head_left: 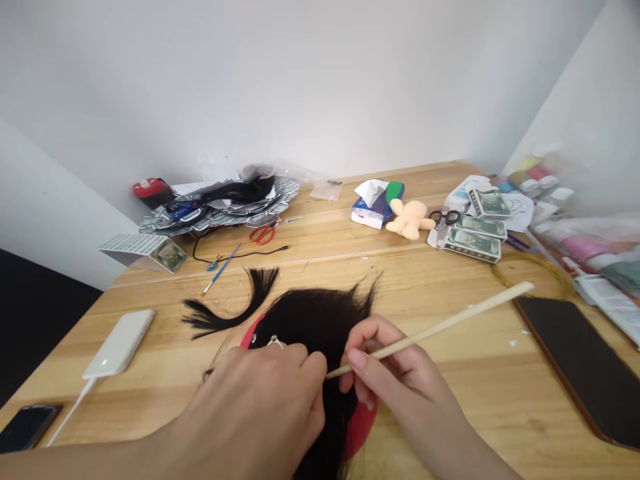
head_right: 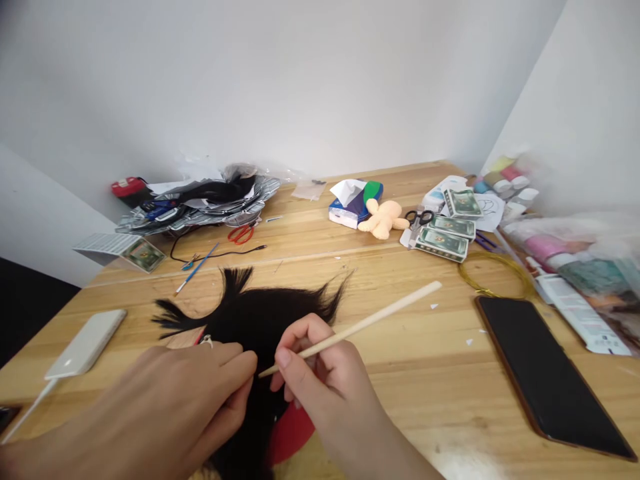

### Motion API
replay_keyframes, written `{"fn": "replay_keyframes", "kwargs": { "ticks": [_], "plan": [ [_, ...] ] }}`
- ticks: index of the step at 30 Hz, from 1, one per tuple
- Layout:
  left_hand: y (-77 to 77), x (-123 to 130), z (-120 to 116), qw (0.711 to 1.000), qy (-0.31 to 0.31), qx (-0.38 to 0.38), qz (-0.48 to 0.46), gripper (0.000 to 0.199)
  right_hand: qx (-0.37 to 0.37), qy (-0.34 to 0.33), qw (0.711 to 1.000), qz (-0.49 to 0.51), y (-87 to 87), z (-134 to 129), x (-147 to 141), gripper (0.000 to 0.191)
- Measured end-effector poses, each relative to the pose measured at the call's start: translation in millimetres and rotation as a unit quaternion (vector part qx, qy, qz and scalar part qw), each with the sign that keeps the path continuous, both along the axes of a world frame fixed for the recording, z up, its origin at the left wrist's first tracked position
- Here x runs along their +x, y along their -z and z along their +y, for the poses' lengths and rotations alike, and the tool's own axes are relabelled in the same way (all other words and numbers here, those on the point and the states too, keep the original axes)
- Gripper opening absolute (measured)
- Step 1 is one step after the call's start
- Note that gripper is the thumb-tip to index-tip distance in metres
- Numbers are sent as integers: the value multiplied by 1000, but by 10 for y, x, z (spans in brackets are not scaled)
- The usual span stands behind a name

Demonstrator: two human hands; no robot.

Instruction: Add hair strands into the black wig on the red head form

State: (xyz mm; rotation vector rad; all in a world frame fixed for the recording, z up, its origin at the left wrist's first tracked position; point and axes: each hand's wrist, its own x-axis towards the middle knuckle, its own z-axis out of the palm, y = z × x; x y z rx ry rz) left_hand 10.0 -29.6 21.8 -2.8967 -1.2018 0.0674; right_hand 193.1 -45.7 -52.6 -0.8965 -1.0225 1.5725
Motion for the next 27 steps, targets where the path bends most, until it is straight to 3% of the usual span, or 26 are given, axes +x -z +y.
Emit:
{"fn": "replay_keyframes", "kwargs": {
  "ticks": [7, 15, 22, 27],
  "plan": [
    [-3, 40, -1, 991, 87, 64, 77, 29, -15, 4, 999, 28, 11, 7, -9, 36],
    [-167, 75, 21, 981, 126, 61, 133, 19, -20, 9, 999, 38, 31, 23, -20, 37],
    [-138, -59, 52, 991, 94, -5, 93, 28, -22, 7, 999, 45, 22, 14, -10, 36],
    [-31, -274, 70, 991, 132, -1, 3, 32, -24, 10, 999, 39, 28, 27, 1, 34]
  ]
}}
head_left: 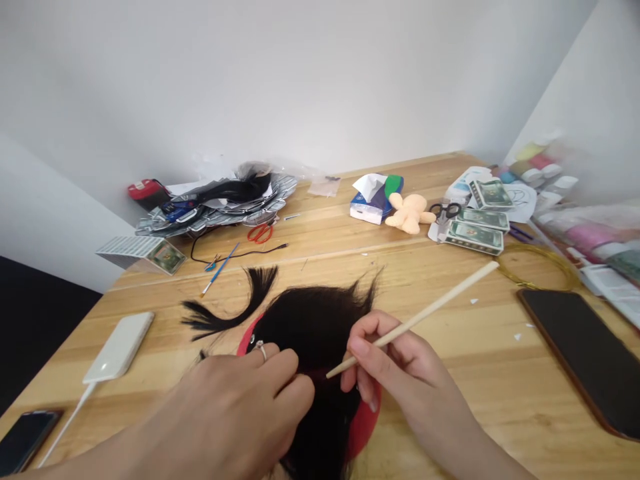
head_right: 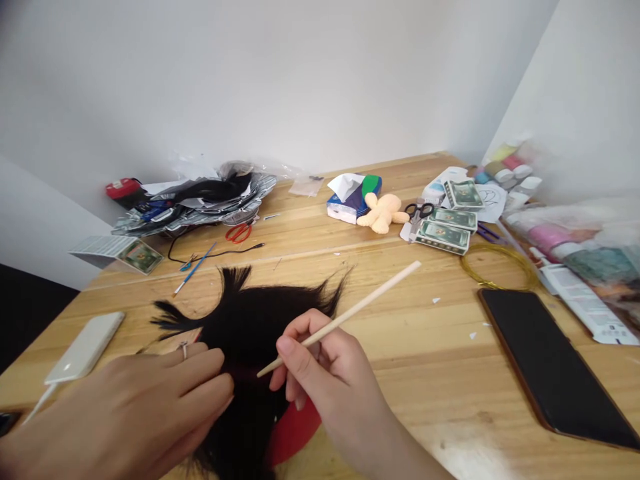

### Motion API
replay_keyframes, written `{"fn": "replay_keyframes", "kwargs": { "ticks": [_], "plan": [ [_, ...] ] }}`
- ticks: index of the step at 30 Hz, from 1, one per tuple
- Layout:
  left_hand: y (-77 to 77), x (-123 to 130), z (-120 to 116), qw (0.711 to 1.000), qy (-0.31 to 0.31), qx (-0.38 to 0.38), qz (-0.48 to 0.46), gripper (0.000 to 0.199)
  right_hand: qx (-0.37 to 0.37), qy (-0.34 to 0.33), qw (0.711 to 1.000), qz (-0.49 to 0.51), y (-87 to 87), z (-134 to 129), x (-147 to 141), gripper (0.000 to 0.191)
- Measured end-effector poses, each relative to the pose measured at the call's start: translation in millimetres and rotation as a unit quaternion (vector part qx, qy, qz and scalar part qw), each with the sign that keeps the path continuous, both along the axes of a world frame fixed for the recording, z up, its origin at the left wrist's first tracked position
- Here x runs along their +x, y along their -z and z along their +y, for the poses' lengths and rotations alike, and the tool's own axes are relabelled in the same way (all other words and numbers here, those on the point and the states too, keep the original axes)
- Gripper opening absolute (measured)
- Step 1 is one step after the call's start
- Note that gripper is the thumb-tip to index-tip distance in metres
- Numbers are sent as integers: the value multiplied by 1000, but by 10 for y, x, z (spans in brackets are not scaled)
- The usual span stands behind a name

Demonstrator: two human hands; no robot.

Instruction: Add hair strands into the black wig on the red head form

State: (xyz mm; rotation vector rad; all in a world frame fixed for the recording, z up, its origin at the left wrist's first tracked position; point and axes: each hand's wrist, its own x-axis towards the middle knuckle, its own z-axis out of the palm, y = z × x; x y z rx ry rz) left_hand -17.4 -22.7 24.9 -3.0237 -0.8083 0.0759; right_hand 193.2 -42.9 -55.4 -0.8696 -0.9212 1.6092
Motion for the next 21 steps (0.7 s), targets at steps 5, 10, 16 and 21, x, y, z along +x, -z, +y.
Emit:
{"fn": "replay_keyframes", "kwargs": {
  "ticks": [5, 10, 16, 21],
  "plan": [
    [68, -168, 81, 990, 8, -64, -124, 33, 7, 17, 1000, -7, 30, -18, 3, 37],
    [131, -150, 151, 960, 55, -147, -234, 29, 5, 5, 1000, -22, 46, -21, 22, 40],
    [254, -145, 161, 920, 38, -221, -323, 20, -62, 27, 997, -45, -103, -64, 15, 46],
    [403, -217, 157, 904, 37, -247, -348, 17, -90, 35, 993, -64, -185, -109, 13, 47]
  ]
}}
